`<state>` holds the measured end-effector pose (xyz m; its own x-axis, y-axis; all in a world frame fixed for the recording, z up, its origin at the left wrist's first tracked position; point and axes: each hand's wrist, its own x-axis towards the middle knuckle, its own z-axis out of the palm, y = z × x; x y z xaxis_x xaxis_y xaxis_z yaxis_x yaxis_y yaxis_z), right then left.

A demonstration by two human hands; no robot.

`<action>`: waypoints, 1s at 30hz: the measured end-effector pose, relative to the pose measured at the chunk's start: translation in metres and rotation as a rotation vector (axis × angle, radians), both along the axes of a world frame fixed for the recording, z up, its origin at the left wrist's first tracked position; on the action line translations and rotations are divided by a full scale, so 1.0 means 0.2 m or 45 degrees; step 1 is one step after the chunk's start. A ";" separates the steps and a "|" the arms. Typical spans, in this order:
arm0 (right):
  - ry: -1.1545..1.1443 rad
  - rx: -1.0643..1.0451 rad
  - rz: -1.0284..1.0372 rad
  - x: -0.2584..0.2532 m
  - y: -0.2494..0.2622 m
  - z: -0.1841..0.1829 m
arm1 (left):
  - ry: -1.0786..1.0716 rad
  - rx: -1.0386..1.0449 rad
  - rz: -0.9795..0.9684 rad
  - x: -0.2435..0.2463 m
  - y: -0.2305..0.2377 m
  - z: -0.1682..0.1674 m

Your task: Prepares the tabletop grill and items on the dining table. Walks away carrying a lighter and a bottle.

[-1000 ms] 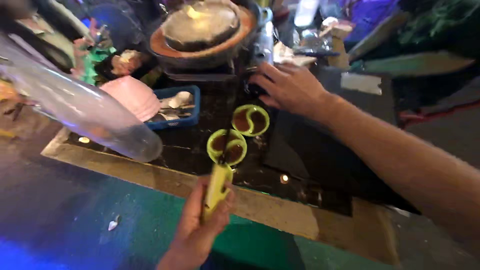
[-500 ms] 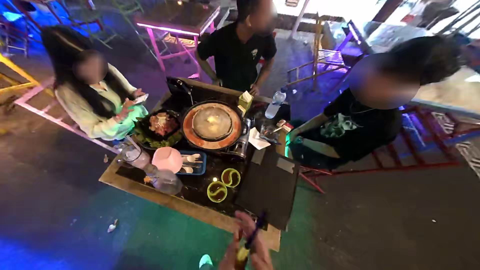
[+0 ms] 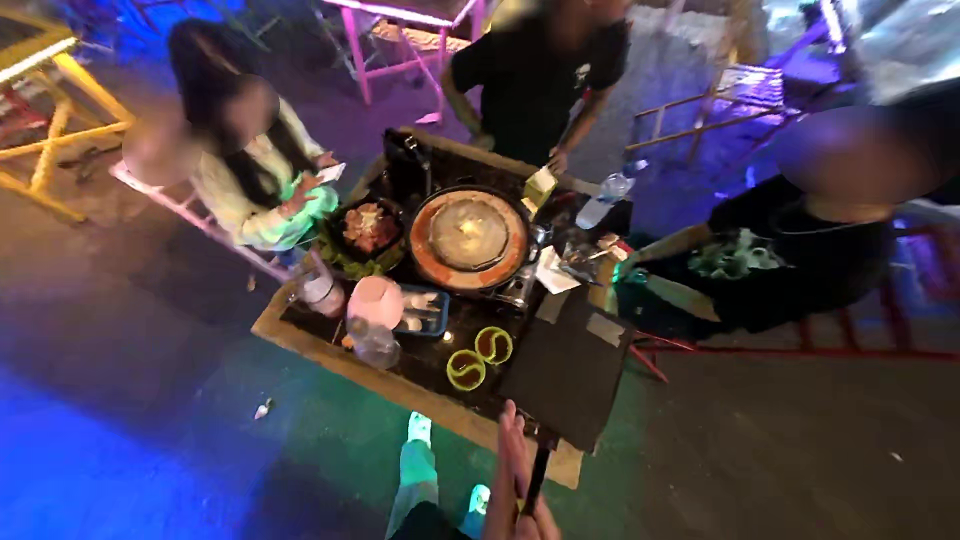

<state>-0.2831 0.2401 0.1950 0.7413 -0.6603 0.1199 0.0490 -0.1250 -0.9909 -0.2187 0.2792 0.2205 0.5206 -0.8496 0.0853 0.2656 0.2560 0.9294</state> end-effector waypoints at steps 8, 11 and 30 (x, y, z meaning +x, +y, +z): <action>0.325 -0.092 -0.237 0.32 0.10 0.09 | 0.451 0.053 -0.218 0.31 0.04 0.02; 0.136 0.002 -0.282 0.38 0.07 0.16 | 0.391 0.191 -0.376 0.42 0.01 0.04; -0.248 0.936 -0.993 0.62 -0.24 -0.38 | -0.260 0.491 -0.296 0.54 -0.08 -0.43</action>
<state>-0.1601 0.1923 0.1183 0.0983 -0.8991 -0.4265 0.3771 0.4303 -0.8201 -0.1097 0.2622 0.1347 0.3193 -0.9308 -0.1779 0.0777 -0.1614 0.9838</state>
